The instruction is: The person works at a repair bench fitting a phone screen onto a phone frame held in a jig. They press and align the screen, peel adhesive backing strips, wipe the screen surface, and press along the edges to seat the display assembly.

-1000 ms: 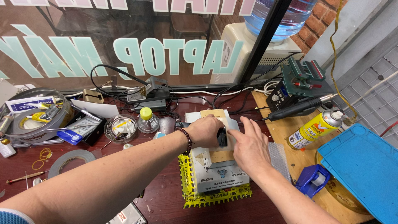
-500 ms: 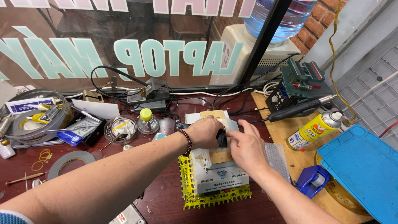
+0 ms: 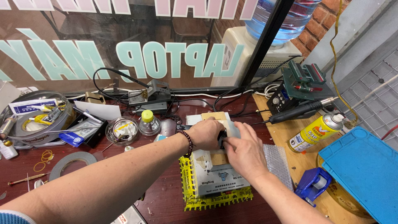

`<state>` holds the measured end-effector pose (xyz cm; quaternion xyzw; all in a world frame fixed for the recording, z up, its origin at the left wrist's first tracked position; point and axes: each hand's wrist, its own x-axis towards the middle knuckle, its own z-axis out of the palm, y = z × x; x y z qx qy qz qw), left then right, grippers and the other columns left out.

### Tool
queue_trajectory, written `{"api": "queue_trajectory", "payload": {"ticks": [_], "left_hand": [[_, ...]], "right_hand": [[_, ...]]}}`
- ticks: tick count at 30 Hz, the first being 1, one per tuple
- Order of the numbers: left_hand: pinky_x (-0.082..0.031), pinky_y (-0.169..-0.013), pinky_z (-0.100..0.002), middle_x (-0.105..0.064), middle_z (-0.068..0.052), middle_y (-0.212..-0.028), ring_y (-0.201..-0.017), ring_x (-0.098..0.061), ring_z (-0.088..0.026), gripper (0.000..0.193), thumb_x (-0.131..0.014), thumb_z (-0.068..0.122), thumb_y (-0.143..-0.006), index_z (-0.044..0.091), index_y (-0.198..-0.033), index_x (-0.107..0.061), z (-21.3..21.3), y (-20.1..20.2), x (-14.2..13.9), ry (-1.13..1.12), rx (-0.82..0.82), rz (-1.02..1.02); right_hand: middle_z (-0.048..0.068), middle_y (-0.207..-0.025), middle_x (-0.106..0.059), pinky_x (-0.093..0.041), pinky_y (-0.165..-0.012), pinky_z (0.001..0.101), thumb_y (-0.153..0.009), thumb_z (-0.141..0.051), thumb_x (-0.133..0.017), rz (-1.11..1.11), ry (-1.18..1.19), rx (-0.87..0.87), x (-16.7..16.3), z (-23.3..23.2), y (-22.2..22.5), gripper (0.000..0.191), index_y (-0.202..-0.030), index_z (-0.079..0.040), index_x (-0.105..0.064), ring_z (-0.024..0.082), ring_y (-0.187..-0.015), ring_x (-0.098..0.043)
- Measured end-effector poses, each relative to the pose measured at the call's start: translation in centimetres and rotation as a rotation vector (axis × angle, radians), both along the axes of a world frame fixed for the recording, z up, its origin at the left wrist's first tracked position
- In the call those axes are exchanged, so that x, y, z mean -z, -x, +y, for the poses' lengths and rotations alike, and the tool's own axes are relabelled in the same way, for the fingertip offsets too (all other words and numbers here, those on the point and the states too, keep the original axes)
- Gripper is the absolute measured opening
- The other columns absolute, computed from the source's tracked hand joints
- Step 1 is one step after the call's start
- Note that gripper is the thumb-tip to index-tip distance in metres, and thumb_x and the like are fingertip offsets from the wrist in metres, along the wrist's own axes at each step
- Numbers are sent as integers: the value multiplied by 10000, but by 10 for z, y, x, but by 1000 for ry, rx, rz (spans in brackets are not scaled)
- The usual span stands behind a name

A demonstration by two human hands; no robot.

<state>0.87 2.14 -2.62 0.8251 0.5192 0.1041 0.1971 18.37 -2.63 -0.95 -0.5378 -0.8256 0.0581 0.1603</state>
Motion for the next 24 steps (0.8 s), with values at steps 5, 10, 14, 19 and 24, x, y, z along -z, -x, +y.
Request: {"api": "queue_trajectory", "payload": {"ticks": [5,10,14,19,24], "left_hand": [[-543,-965,-422,-727,-175,-1063,-1149,-643,-323,419,-791,186,-688,90,-1094,-753,2,-1,1,-18,11,-3],[-543,-964,-420,-731,-155,-1053,-1145,-642,-315,439,-803,199,-670,91,-1090,-740,0,0,-1,-21,13,4],[-545,-968,-417,-729,-148,-1050,-1144,-641,-308,395,-792,201,-683,119,-1068,-752,-3,1,-3,16,-7,3],[-539,-969,-417,-736,-142,-1039,-1155,-628,-308,375,-771,187,-689,138,-1061,-759,-2,1,1,22,-5,-22],[-547,-973,-418,-736,-151,-1056,-1180,-627,-316,353,-716,121,-731,127,-1081,-763,0,-2,8,14,-13,3]], "right_hand": [[194,-1498,-449,-338,-1082,530,-854,-149,-658,0,-96,-27,1,4,0,317,-1144,-143,-785,382,-1415,-365],[158,-1435,-518,-380,-1054,502,-810,-178,-721,28,-115,-54,1,6,2,262,-1051,-179,-824,354,-1376,-423],[72,-1184,-644,-474,-970,424,-792,-201,-772,112,-12,49,-1,16,5,136,-910,-182,-838,302,-1190,-552],[21,-948,-676,-519,-880,407,-775,-185,-782,92,13,69,2,24,11,85,-845,-152,-816,268,-999,-608],[39,-964,-670,-488,-878,442,-798,-130,-746,32,-28,-9,1,30,13,67,-847,-98,-779,296,-1003,-593]]}}
